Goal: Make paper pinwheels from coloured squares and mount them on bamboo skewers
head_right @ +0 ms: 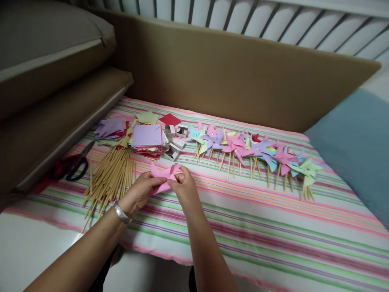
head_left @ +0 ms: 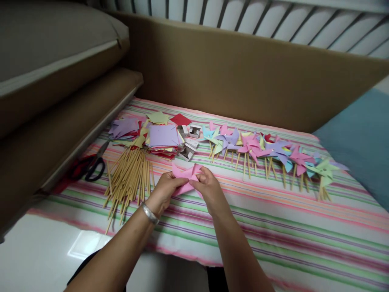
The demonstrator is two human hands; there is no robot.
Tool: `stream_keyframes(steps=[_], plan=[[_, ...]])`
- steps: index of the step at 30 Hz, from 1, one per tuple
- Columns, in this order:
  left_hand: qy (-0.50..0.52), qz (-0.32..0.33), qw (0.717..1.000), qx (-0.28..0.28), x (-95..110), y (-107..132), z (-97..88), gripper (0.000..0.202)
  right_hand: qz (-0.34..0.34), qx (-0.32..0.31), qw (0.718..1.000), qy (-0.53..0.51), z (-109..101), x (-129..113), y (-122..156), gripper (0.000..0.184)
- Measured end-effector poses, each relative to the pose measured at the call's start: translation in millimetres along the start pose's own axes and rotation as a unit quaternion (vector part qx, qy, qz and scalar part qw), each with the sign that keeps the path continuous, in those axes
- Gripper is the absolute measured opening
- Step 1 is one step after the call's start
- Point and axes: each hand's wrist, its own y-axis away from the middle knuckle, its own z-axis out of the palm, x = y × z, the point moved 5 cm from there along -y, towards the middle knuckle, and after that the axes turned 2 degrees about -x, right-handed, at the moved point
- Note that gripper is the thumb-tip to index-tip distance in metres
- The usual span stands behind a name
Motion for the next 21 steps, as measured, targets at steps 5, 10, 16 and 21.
stream_keyframes(steps=[5,10,16,21], plan=[[0.001,0.01,1.0,0.012,11,3,-7.5,0.01,-0.025,-0.004,1.0,0.007,5,-8,0,0.056],[0.039,0.106,0.991,0.073,66,12,-41.0,0.017,-0.044,0.006,0.999,0.028,17,-7,1,0.048],[0.177,0.21,0.943,0.188,115,29,-95.6,0.018,-0.047,-0.015,0.99,0.13,44,20,-3,0.03],[0.24,0.295,0.889,0.254,138,50,-125.0,0.02,-0.088,-0.002,0.971,0.222,65,8,-8,0.027]])
